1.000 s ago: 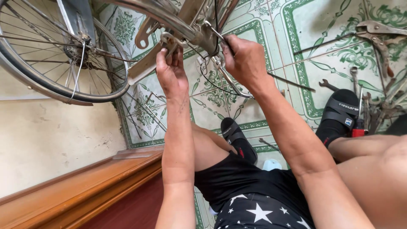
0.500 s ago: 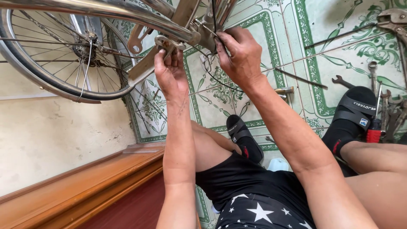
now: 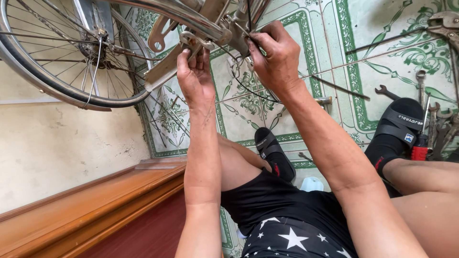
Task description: The person repairs a bicycle by hand, using a wrench to loosen and remove bolts from the frame. They pull a metal fender away from the bike and thread a wire through a metal component.
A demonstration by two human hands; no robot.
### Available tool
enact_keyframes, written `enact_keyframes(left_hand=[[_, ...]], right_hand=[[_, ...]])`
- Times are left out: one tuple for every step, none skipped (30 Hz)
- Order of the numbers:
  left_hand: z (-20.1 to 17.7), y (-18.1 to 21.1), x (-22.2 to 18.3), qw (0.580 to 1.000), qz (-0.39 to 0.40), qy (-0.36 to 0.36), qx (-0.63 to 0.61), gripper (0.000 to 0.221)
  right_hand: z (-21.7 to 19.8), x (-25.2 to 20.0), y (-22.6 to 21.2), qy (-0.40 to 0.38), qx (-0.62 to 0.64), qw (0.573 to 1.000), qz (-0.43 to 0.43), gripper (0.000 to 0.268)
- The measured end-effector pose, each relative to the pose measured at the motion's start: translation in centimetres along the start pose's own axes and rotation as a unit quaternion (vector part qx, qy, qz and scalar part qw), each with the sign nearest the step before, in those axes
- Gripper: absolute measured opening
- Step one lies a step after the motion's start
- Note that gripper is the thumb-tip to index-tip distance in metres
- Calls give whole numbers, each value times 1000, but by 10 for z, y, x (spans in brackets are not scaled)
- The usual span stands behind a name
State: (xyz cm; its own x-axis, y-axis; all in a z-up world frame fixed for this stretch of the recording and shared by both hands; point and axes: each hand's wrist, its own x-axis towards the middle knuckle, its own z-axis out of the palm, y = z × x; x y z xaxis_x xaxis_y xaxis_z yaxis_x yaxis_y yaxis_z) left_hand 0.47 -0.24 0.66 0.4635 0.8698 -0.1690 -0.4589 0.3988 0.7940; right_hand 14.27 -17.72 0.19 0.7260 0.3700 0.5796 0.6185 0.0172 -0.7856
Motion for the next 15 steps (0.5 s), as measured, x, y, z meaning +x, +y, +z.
enact_keyframes(left_hand=[[1, 0, -1, 1000, 1, 1, 1, 20], [1, 0, -1, 1000, 3, 1, 1, 20], [2, 0, -2, 1000, 5, 1, 2, 20], [3, 0, -2, 1000, 3, 8, 3, 20], [3, 0, -1, 1000, 2, 14, 3, 20], [2, 0, -2, 1000, 1, 23, 3, 20], [1, -1, -2, 1000, 3, 18, 3, 19], [0, -1, -1, 1000, 6, 14, 2, 18], [-2, -2, 0, 1000, 9, 10, 1, 17], [-3, -2, 1, 1000, 14, 1, 0, 17], [-4, -4, 1, 1000, 20, -7, -2, 17], [-7, -5, 1, 1000, 25, -13, -2, 16], [-9, -6, 1, 1000, 28, -14, -1, 16], [-10, -7, 2, 999, 30, -17, 1, 16], [-11, -7, 3, 999, 33, -19, 2, 17]], right_hand=[[0, 1, 1, 1, 3, 1000, -2, 13], [0, 2, 2, 2, 6, 1000, -4, 13], [0, 3, 3, 3, 9, 1000, -7, 13], [-1, 3, 2, -1, 4, 1000, -10, 13], [-2, 3, 2, -5, -1, 1000, -13, 13], [-3, 2, 2, -11, -5, 1000, -17, 13], [-4, 3, 2, -10, -11, 1000, -21, 13], [-4, 4, 3, -10, -17, 999, -26, 13], [-3, 6, 3, -10, -24, 999, -31, 13], [-3, 8, 3, -16, -21, 999, -29, 12], [-3, 10, 4, -22, -19, 999, -26, 11], [-3, 9, 3, -29, -16, 999, -22, 10], [-4, 9, 1, -35, -15, 999, -27, 10], [-6, 11, 1, -39, -15, 999, -32, 11], [-7, 12, 0, -44, -14, 998, -38, 11]])
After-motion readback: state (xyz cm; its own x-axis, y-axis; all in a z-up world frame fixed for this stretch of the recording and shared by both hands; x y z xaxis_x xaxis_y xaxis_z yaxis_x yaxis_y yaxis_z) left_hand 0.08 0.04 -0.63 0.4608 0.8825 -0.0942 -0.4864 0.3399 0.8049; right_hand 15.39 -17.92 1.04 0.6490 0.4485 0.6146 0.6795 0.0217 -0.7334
